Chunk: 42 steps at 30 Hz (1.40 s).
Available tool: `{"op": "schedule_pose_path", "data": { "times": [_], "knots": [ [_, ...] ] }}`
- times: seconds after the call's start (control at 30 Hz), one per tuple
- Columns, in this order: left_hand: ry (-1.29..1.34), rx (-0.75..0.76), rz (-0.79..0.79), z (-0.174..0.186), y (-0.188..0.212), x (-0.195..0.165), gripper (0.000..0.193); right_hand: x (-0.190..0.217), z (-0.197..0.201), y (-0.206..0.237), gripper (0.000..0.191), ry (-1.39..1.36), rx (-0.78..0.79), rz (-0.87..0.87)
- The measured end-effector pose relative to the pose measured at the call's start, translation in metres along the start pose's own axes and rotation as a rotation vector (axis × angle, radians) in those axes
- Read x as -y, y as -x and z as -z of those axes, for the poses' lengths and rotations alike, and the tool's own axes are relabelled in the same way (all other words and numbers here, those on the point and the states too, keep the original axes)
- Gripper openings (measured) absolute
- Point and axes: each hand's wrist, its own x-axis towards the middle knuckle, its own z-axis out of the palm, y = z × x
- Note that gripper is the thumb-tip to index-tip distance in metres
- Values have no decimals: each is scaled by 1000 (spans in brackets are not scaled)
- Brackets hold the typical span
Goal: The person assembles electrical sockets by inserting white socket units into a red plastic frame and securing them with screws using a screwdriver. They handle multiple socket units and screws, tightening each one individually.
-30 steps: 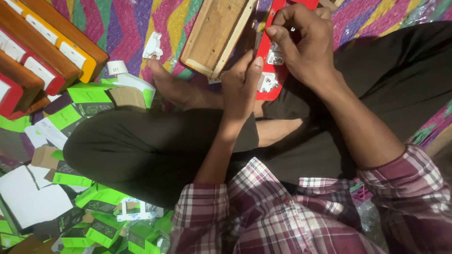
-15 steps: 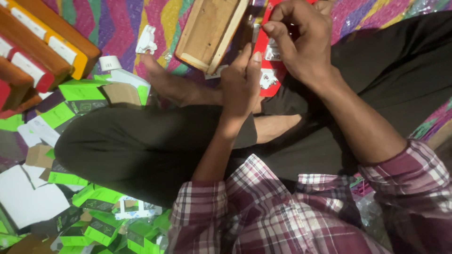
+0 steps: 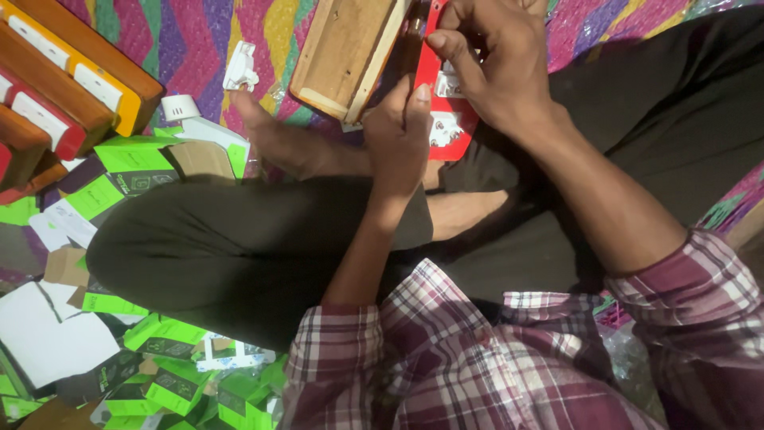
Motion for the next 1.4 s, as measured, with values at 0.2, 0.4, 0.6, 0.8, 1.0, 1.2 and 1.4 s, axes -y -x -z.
{"op": "schedule_pose_path", "data": {
  "times": [0.2,0.4,0.6,0.8,1.0,1.2,1.4],
  "knots": [
    [107,-6,19,-2,0,6,24,0,0,-1,20,16,-15,42],
    [156,24,16,0,0,7,26,-5,-2,3,21,-49,27,-89],
    [222,108,57,3,-5,7,33,-4,-4,3,23,-21,-15,-13],
    [234,91,85,0,-2,8,31,-2,-4,2,21,-72,4,4],
    [90,3,0,-2,0,16,28,-4,-6,2,23,-78,20,-8],
    [79,-40,-51,-5,2,20,24,-1,-4,1,23,-88,21,-5],
    [322,120,46,0,-3,20,29,2,-3,-2,17,-51,-12,51]
  ]
}}
